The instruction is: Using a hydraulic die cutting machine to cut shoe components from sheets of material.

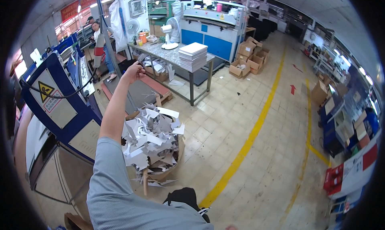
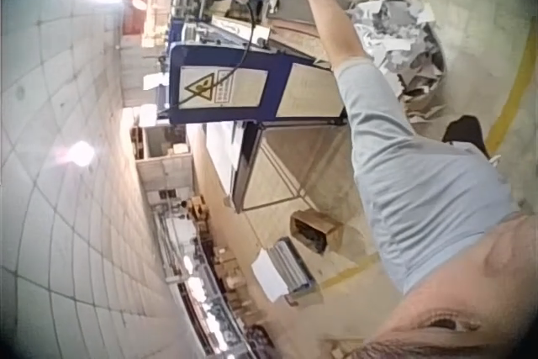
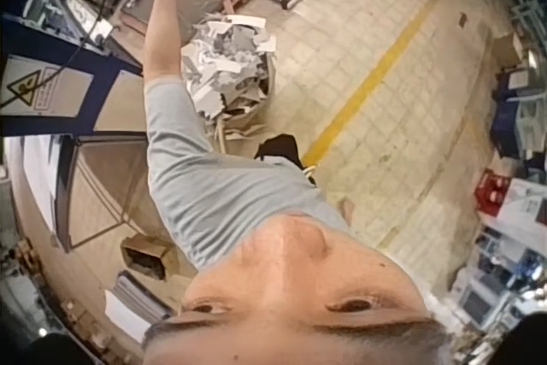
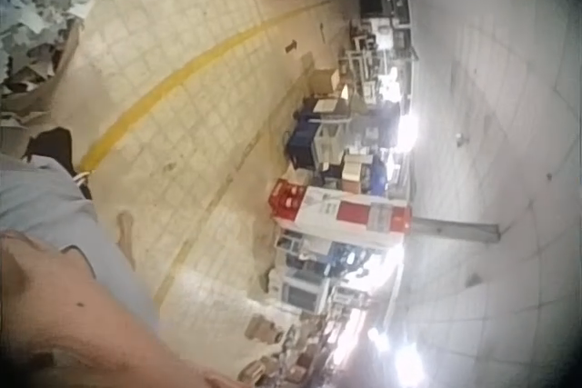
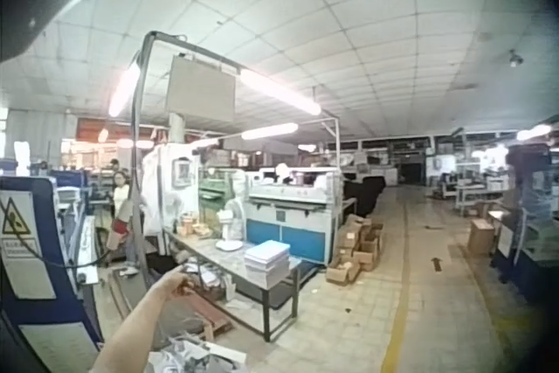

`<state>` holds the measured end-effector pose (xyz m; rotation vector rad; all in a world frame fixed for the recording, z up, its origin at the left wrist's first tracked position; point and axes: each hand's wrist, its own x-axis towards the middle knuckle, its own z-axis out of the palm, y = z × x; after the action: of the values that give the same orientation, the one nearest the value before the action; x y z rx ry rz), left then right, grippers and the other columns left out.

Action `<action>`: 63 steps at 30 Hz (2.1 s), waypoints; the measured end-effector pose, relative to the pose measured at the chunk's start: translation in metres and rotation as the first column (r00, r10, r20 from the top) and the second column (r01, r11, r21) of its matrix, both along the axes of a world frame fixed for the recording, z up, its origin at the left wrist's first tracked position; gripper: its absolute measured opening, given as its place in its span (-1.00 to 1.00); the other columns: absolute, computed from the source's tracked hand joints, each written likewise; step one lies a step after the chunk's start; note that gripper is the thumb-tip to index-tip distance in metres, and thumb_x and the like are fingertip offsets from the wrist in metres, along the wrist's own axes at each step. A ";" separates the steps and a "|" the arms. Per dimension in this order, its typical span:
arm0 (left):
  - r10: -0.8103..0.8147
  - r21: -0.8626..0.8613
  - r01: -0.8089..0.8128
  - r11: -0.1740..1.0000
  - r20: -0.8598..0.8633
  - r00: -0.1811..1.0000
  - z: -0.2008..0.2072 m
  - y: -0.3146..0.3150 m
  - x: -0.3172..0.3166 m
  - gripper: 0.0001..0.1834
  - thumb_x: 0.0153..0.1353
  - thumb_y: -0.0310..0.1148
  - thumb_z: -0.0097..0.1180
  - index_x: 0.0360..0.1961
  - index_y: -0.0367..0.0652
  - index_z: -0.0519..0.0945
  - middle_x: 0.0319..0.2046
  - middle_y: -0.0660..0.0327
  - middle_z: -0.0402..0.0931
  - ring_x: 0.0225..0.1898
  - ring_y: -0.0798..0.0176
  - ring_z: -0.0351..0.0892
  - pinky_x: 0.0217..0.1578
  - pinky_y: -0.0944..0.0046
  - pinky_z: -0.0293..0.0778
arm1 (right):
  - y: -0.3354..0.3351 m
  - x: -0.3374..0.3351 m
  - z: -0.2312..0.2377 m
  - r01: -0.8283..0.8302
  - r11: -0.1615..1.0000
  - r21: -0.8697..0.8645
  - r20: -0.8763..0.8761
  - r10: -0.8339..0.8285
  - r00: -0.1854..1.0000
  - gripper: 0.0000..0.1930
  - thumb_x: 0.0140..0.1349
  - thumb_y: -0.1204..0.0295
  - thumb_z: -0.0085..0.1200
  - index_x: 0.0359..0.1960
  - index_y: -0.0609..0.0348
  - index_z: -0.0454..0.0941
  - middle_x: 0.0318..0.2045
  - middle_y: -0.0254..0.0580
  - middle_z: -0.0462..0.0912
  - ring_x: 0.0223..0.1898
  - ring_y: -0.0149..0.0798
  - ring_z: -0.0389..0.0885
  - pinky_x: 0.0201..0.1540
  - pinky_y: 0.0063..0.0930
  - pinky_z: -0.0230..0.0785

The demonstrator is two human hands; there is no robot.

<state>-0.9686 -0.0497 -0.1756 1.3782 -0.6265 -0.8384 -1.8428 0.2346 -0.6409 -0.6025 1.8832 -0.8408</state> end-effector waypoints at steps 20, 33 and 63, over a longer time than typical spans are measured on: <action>-0.916 0.800 0.543 0.257 0.023 0.399 -0.510 -0.159 -0.211 -0.39 0.20 0.09 -0.02 0.07 -0.18 0.52 0.02 0.05 0.53 0.05 0.08 0.50 0.06 0.13 0.37 | -0.665 0.158 0.029 -0.213 0.971 0.108 -0.133 0.226 0.965 -0.74 0.19 0.33 -0.17 -0.45 0.24 0.52 -0.59 -0.11 0.58 -0.59 -0.20 0.54 -0.56 -0.29 0.39; -0.452 0.841 0.287 0.459 -0.057 0.890 -0.495 -0.282 -0.022 -0.47 0.19 0.01 0.01 0.14 0.04 0.49 0.09 0.08 0.48 0.12 0.10 0.45 0.13 0.17 0.33 | -0.938 0.459 -0.078 -0.671 0.357 0.650 -0.088 0.912 0.401 -0.69 0.23 0.26 -0.17 -0.37 0.24 0.54 -0.53 -0.08 0.62 -0.50 -0.19 0.61 -0.50 -0.28 0.44; 0.242 0.705 0.049 0.707 -0.307 0.920 -0.523 -0.261 0.616 -0.71 0.27 -0.28 -0.04 -0.10 -0.24 0.54 -0.36 0.14 0.60 -0.37 0.20 0.58 -0.35 0.22 0.47 | -1.001 1.344 -0.012 -0.963 -0.203 0.179 -0.087 0.971 -0.221 -0.67 0.19 0.21 0.04 -0.25 0.24 0.63 -0.40 -0.11 0.69 -0.38 -0.22 0.66 -0.27 -0.31 0.49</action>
<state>-0.3526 -0.3103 -0.6989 1.8407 0.1188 -1.2974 -0.4986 -0.7665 -0.6526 -1.8769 0.8331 0.4756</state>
